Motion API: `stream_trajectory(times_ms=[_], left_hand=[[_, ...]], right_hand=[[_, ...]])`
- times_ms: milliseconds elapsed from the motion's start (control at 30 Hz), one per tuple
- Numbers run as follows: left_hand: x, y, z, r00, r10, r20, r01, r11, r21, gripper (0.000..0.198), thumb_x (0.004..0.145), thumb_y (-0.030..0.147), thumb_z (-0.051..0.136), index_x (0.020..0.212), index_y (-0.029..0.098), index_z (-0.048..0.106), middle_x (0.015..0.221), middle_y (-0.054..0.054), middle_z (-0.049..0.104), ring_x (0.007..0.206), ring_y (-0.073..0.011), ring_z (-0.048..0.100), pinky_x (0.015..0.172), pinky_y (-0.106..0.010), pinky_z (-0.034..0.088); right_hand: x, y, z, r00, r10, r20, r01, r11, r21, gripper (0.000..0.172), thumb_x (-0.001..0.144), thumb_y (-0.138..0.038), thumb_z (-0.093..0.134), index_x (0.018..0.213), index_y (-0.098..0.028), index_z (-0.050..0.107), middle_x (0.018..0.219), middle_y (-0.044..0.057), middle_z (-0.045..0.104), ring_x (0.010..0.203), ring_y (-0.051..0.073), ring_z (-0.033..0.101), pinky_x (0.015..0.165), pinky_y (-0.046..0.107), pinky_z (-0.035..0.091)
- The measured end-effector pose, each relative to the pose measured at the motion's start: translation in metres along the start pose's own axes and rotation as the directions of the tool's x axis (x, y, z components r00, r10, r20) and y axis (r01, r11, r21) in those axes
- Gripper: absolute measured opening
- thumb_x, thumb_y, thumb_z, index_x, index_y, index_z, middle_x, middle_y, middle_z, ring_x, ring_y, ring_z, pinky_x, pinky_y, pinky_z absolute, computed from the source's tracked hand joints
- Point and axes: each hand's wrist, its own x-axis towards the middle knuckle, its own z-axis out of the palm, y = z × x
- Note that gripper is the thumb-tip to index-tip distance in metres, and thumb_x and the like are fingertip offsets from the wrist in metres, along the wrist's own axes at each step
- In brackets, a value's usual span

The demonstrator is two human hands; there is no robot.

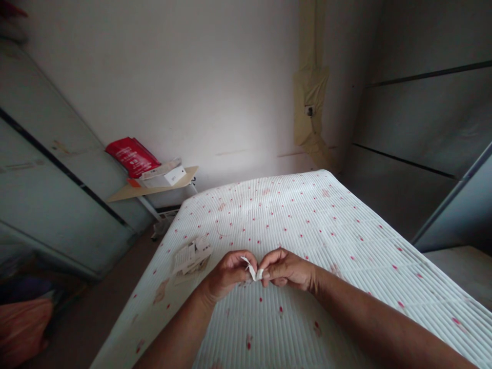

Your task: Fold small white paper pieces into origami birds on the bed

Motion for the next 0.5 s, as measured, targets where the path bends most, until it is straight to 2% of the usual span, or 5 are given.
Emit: stream_trajectory(times_ms=[133,300,367,400,500], left_hand=[[0.0,0.001,0.002,0.998,0.06,-0.023,-0.062,0.995,-0.072,0.017,0.063,0.025,0.066,0.07,0.011,0.058,0.057,0.0,0.051,0.05,-0.0077,0.041,0.05,-0.021,0.031],[-0.002,0.002,-0.001,0.993,0.094,-0.07,-0.094,0.996,0.005,0.019,0.065,0.027,0.066,0.073,0.012,0.059,0.063,-0.001,0.055,0.057,-0.0094,0.046,0.055,-0.022,0.035],[-0.003,0.003,-0.002,0.989,0.11,-0.102,-0.105,0.993,0.051,0.018,0.066,0.027,0.065,0.073,0.012,0.059,0.065,-0.001,0.055,0.057,-0.0091,0.047,0.055,-0.022,0.036],[-0.004,0.004,-0.001,0.987,0.116,-0.115,-0.109,0.992,0.07,0.017,0.067,0.026,0.065,0.073,0.012,0.059,0.067,-0.001,0.056,0.057,-0.0091,0.047,0.054,-0.022,0.036],[-0.005,0.006,0.002,0.977,0.147,-0.152,-0.128,0.984,0.125,0.011,0.066,0.021,0.064,0.07,0.012,0.058,0.075,-0.002,0.057,0.062,-0.0103,0.05,0.056,-0.022,0.039]], right_hand=[[0.0,-0.003,0.002,0.997,-0.073,-0.034,0.068,0.99,-0.122,0.018,0.065,-0.027,0.072,0.075,-0.013,0.068,0.055,0.0,0.066,0.033,0.001,0.036,0.035,0.016,0.023],[-0.004,-0.014,0.007,0.972,-0.181,-0.15,0.127,0.942,-0.31,0.025,0.068,-0.032,0.07,0.083,-0.014,0.064,0.064,-0.001,0.062,0.043,0.004,0.044,0.041,0.017,0.034],[-0.008,-0.02,0.01,0.926,-0.316,-0.206,0.212,0.887,-0.409,0.026,0.067,-0.03,0.071,0.087,-0.016,0.061,0.069,-0.003,0.058,0.049,0.005,0.045,0.046,0.018,0.036],[-0.011,-0.022,0.012,0.888,-0.404,-0.218,0.263,0.837,-0.48,0.024,0.068,-0.029,0.071,0.085,-0.017,0.059,0.071,-0.003,0.056,0.052,0.006,0.045,0.048,0.019,0.037],[-0.018,-0.025,0.021,0.772,-0.618,-0.148,0.344,0.602,-0.721,0.011,0.074,-0.027,0.066,0.075,-0.018,0.059,0.074,0.0,0.053,0.065,0.01,0.048,0.058,0.024,0.041]])
